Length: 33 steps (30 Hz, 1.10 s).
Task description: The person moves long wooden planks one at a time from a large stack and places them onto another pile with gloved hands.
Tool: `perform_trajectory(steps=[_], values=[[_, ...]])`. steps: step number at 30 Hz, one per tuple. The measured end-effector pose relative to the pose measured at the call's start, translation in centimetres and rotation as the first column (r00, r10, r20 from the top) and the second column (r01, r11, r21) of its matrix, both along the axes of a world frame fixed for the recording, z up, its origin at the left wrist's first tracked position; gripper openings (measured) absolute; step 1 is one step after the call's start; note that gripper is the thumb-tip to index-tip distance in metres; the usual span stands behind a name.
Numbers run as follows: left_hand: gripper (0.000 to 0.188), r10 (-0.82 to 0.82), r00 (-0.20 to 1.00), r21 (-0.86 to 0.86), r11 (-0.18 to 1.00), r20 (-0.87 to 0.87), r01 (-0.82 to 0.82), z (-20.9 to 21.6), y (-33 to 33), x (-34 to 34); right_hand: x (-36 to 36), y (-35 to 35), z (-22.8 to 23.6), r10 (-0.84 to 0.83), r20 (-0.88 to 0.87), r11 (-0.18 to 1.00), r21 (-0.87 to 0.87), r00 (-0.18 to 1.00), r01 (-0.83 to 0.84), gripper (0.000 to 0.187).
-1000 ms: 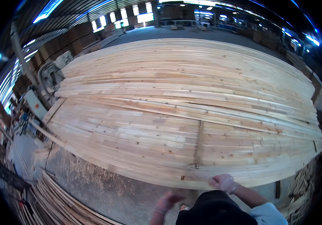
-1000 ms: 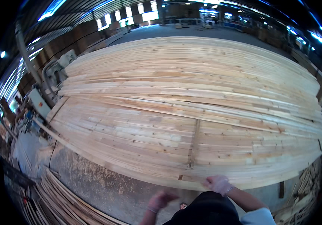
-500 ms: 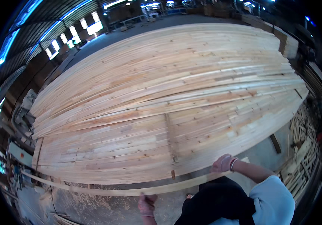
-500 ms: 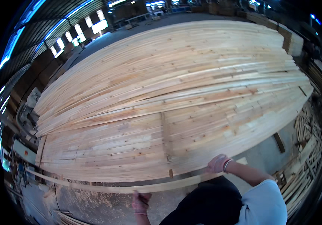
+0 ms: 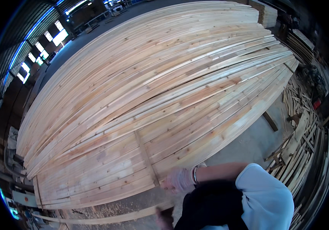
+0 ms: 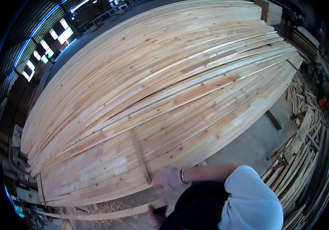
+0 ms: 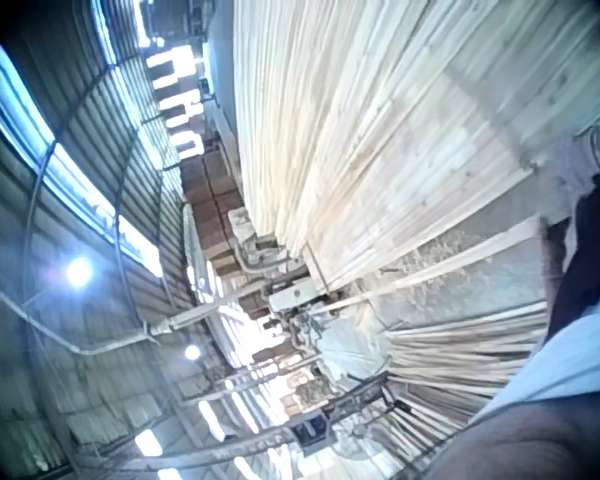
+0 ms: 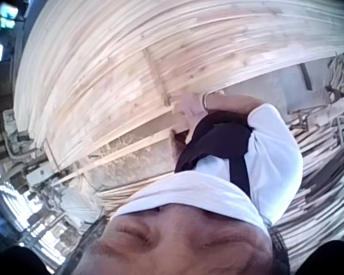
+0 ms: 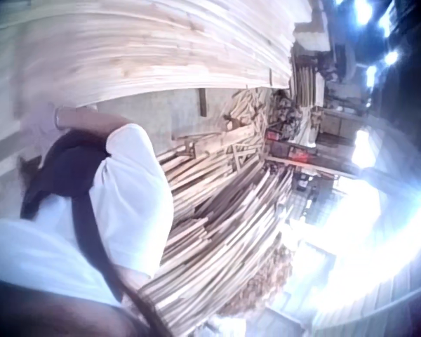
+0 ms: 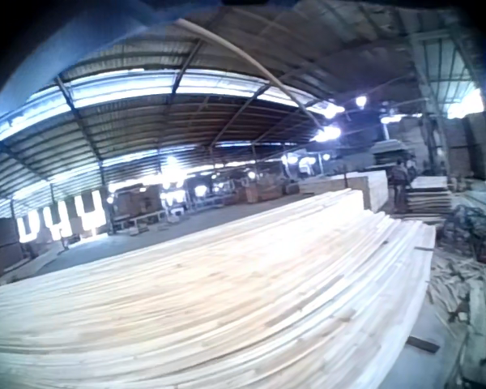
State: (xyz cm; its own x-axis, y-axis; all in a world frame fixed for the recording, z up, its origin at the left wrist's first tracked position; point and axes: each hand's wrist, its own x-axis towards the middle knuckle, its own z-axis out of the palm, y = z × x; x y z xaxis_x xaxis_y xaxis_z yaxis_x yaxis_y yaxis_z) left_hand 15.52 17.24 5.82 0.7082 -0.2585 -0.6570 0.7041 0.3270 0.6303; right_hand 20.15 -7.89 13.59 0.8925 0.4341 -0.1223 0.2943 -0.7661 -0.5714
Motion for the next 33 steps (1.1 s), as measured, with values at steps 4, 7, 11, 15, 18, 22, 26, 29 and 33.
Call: perform_trajectory(steps=[4,7,11,15,18,22,26,29,33], values=[[0.066,0.203,0.979,0.071,0.976,0.028,-0.204,0.3,5.2,3.0,4.1,-11.1,2.1,-0.103,0.229,0.987,-0.096,0.968,0.128,0.042],[0.069,0.467,0.882,0.119,0.874,0.071,-0.472,-0.3,9.1,4.6,6.7,-19.8,4.2,-0.244,0.269,0.953,-0.109,0.932,0.282,0.045],[0.062,0.743,0.669,-0.083,0.666,-0.007,-0.741,-3.4,9.5,4.0,11.4,-31.1,5.9,-0.462,0.220,0.810,-0.292,0.860,0.509,0.054],[0.059,0.601,0.579,-0.601,0.195,-0.552,-0.775,-15.0,14.9,-1.4,16.9,-39.8,4.8,-0.547,0.456,0.603,-0.367,0.702,0.708,0.064],[0.051,0.649,0.507,-0.608,0.085,-0.567,-0.789,-18.5,14.8,-7.2,20.5,-41.2,5.5,-0.622,0.407,0.618,-0.269,0.669,0.739,0.068],[0.050,0.848,0.351,-0.002,0.382,-0.397,-0.924,-2.1,-2.9,-0.4,19.4,-44.9,0.2,-0.560,0.647,0.513,-0.220,0.517,0.830,0.068],[0.051,0.888,0.296,0.104,0.351,-0.351,-0.931,-0.3,-4.0,-1.4,18.6,-43.7,-1.3,-0.435,0.746,0.560,-0.215,0.505,0.800,0.063],[0.050,0.882,0.269,0.105,0.332,-0.386,-0.937,-1.1,-4.0,-1.2,18.7,-41.9,3.8,-0.543,0.498,0.528,-0.424,0.676,0.736,0.056],[0.049,0.827,0.374,-0.045,0.392,-0.421,-0.919,-0.6,-4.6,0.3,20.2,-40.5,8.1,-0.470,0.265,0.379,-0.801,0.842,0.464,0.038]])
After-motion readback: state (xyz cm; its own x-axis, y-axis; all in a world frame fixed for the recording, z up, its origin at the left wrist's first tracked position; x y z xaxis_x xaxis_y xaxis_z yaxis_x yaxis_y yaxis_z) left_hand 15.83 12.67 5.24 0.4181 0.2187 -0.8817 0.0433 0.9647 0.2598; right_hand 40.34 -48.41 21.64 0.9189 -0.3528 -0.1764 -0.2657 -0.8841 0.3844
